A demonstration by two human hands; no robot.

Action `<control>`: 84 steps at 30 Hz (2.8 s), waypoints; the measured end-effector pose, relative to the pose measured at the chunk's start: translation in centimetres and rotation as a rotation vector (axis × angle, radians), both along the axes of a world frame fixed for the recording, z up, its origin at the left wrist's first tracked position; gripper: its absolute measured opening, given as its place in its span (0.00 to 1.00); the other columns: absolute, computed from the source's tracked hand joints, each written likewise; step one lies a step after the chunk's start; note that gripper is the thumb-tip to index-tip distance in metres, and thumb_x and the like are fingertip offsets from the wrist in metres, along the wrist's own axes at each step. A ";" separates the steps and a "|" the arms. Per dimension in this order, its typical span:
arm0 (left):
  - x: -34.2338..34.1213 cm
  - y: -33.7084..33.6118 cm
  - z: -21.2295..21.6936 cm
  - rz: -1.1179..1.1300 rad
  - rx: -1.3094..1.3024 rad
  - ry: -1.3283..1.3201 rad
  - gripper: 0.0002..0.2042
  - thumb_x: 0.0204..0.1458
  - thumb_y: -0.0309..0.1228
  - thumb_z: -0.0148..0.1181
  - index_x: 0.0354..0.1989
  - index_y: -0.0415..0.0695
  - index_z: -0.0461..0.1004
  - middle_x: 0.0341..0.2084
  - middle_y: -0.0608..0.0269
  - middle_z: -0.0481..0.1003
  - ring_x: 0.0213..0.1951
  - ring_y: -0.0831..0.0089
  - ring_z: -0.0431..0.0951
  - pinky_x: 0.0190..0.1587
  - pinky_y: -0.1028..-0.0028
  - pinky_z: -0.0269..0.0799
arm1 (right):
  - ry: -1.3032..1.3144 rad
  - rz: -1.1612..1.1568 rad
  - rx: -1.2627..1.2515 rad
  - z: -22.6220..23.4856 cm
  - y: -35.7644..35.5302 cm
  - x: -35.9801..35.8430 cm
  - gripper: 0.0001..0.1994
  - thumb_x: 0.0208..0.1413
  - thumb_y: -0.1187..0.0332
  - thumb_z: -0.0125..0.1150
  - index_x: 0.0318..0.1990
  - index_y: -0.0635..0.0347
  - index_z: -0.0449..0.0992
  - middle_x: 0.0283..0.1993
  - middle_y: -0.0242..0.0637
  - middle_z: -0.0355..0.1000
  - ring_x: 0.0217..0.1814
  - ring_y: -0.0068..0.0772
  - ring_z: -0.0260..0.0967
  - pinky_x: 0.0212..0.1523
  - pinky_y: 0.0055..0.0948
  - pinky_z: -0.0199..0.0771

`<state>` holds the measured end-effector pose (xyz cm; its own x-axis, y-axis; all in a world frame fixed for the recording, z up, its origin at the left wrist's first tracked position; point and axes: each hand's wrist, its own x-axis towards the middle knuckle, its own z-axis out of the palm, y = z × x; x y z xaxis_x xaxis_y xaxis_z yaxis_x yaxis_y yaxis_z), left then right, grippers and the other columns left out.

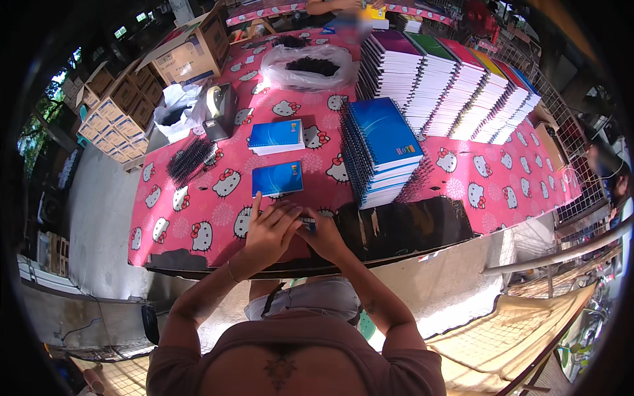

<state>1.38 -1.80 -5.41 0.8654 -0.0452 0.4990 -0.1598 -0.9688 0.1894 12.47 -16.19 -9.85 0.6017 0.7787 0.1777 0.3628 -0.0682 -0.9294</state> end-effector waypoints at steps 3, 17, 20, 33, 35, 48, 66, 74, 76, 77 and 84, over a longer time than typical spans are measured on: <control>0.6 0.0 0.1 0.006 -0.063 -0.087 0.12 0.54 0.32 0.65 0.46 0.46 0.76 0.41 0.65 0.78 0.45 0.66 0.78 0.66 0.51 0.55 | -0.059 0.009 -0.084 2.0 -0.9 0.2 0.23 0.52 0.71 0.68 0.57 0.62 0.72 0.45 0.48 0.78 0.47 0.52 0.78 0.48 0.37 0.75; 0.3 -0.8 1.5 -0.006 -0.163 -0.077 0.14 0.50 0.30 0.67 0.44 0.44 0.76 0.36 0.60 0.76 0.37 0.59 0.76 0.44 0.60 0.68 | -0.118 0.115 0.044 4.5 -3.9 3.8 0.05 0.55 0.74 0.66 0.38 0.64 0.79 0.31 0.40 0.79 0.34 0.28 0.80 0.37 0.25 0.77; 0.1 -0.5 1.9 -0.013 -0.113 0.001 0.16 0.49 0.30 0.66 0.46 0.42 0.76 0.35 0.59 0.75 0.37 0.58 0.75 0.40 0.62 0.70 | -0.202 0.018 0.111 4.5 -3.1 2.3 0.06 0.50 0.78 0.65 0.34 0.63 0.73 0.29 0.40 0.76 0.32 0.31 0.78 0.35 0.26 0.76; 7.4 -4.7 19.1 -0.350 -0.289 -0.376 0.14 0.56 0.29 0.64 0.51 0.43 0.78 0.50 0.55 0.73 0.50 0.64 0.74 0.46 0.67 0.74 | -0.070 -0.303 0.540 17.5 -7.7 -0.1 0.33 0.61 0.78 0.57 0.72 0.68 0.52 0.58 0.40 0.73 0.56 0.26 0.70 0.57 0.26 0.69; 13.0 -3.5 20.0 -0.399 -0.362 -0.306 0.14 0.56 0.28 0.63 0.51 0.48 0.80 0.53 0.57 0.72 0.52 0.66 0.73 0.50 0.68 0.70 | 0.118 -0.239 0.600 20.3 -8.4 4.0 0.32 0.62 0.78 0.56 0.72 0.68 0.51 0.59 0.41 0.72 0.56 0.26 0.70 0.57 0.26 0.70; 15.3 3.2 10.8 -0.109 -0.627 -0.368 0.13 0.59 0.30 0.58 0.50 0.38 0.76 0.48 0.45 0.75 0.45 0.50 0.78 0.46 0.60 0.76 | -0.369 -0.593 0.246 20.9 -12.7 14.1 0.29 0.63 0.55 0.61 0.65 0.62 0.67 0.59 0.45 0.68 0.58 0.34 0.68 0.54 0.33 0.70; -7.8 0.5 -1.3 -0.287 0.370 0.056 0.20 0.49 0.35 0.62 0.51 0.42 0.74 0.42 0.55 0.75 0.43 0.59 0.78 0.45 0.66 0.78 | -0.710 0.287 -0.275 1.1 -5.4 -4.8 0.34 0.53 0.62 0.68 0.68 0.52 0.63 0.70 0.43 0.60 0.72 0.46 0.56 0.68 0.45 0.57; -3.5 1.8 0.6 -0.107 -0.373 0.270 0.17 0.58 0.32 0.60 0.54 0.41 0.73 0.38 0.51 0.77 0.44 0.55 0.77 0.47 0.59 0.74 | -0.124 -0.022 0.190 3.8 -2.0 -1.2 0.22 0.50 0.74 0.70 0.55 0.57 0.74 0.45 0.38 0.78 0.47 0.38 0.77 0.52 0.33 0.73; -1.4 3.0 1.3 -0.127 -0.297 0.099 0.16 0.60 0.32 0.58 0.53 0.39 0.73 0.39 0.48 0.77 0.44 0.52 0.77 0.49 0.55 0.72 | -0.085 -0.062 0.170 1.1 -2.3 -0.1 0.18 0.51 0.76 0.69 0.50 0.59 0.75 0.43 0.39 0.79 0.47 0.35 0.77 0.49 0.31 0.74; -0.1 4.4 2.7 -0.147 -0.140 -0.071 0.15 0.61 0.33 0.55 0.52 0.38 0.74 0.39 0.47 0.76 0.45 0.50 0.76 0.51 0.54 0.71 | -0.069 -0.080 0.167 -0.3 -2.4 0.4 0.16 0.52 0.77 0.69 0.48 0.60 0.75 0.43 0.39 0.79 0.47 0.33 0.77 0.47 0.30 0.74; -0.8 25.9 -4.5 0.659 0.263 -0.036 0.10 0.55 0.28 0.56 0.44 0.39 0.73 0.35 0.50 0.73 0.41 0.53 0.73 0.47 0.57 0.70 | 0.342 -0.080 0.379 1.1 0.1 -1.9 0.13 0.54 0.76 0.68 0.47 0.61 0.76 0.42 0.37 0.78 0.41 0.25 0.75 0.43 0.23 0.74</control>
<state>0.61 24.06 -9.92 0.7369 0.3592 0.5727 0.4738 -0.8787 -0.0586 10.53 -16.12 -8.72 0.7301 0.6467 0.2209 0.0411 0.2811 -0.9588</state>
